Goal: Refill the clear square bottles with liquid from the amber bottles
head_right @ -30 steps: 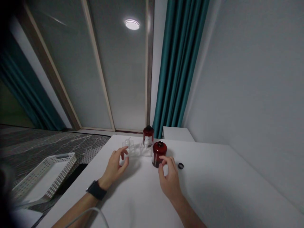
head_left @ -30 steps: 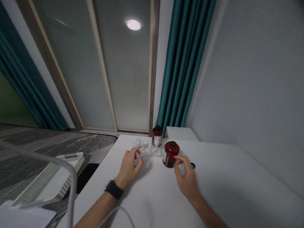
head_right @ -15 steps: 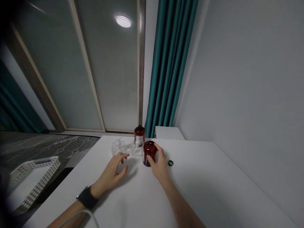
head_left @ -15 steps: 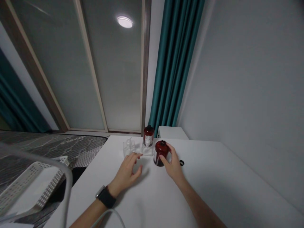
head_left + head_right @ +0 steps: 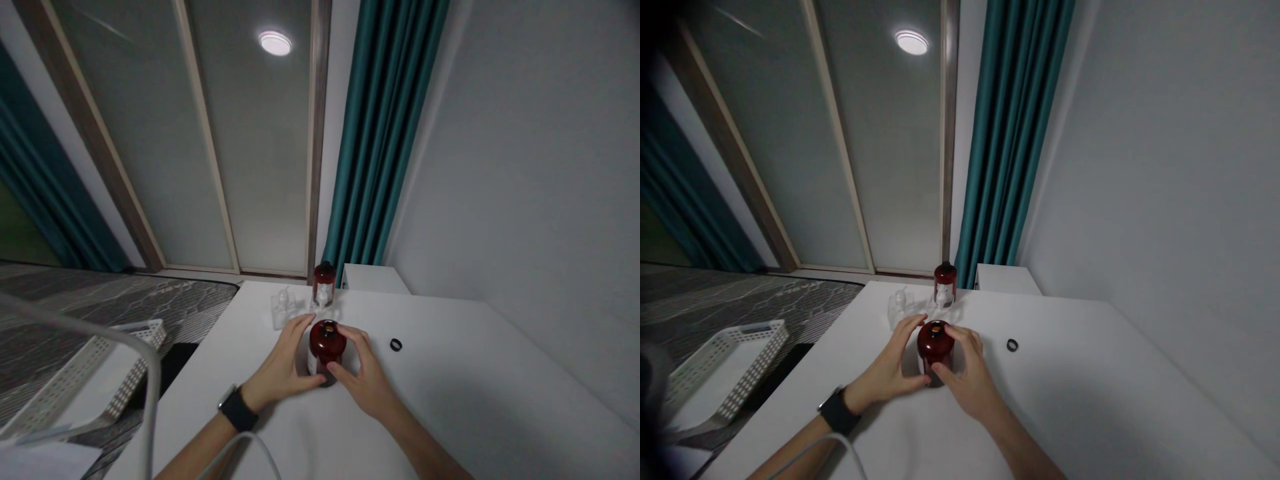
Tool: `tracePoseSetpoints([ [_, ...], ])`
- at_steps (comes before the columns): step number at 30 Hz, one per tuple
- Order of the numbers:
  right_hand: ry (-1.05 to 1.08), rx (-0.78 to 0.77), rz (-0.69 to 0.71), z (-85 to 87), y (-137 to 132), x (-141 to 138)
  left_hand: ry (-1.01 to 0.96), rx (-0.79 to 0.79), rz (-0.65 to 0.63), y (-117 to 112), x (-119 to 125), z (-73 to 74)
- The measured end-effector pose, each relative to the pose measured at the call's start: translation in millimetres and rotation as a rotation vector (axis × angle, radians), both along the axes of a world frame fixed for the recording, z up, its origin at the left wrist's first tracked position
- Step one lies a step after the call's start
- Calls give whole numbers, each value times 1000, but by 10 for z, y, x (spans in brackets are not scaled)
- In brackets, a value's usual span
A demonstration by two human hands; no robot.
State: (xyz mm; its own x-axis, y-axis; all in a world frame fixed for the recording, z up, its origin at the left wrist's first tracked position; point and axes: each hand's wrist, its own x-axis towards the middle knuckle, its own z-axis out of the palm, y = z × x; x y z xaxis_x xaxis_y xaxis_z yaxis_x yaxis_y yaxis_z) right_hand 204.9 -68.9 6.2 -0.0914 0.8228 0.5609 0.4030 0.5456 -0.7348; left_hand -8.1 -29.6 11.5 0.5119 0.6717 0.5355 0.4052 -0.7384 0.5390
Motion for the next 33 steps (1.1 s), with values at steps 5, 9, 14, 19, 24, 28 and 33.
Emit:
tracePoseSetpoints([
  [5,-13,22,50,69,-68,-39,-37,-13,-49,-43,30,13],
  [9,-45,-20,62,28,-77,-14,-60,-55,-32,-66,51,20],
  [14,-72,-26,-48,-33,28,87,-50,-46,-6,-51,46,-17],
  [19,-539,-191,-338,23,226,457,-44,-63,-6,-27,29,-67],
  [24,-644,-340,-550,-1,293,875,-42,-97,-1,-33,29,-55],
  [28,-699,-462,-634,-20,304,1053,-46,-75,13,-46,39,-33],
  [33,-732,-555,-631,-21,323,1101,-92,-57,40,-54,61,-44],
])
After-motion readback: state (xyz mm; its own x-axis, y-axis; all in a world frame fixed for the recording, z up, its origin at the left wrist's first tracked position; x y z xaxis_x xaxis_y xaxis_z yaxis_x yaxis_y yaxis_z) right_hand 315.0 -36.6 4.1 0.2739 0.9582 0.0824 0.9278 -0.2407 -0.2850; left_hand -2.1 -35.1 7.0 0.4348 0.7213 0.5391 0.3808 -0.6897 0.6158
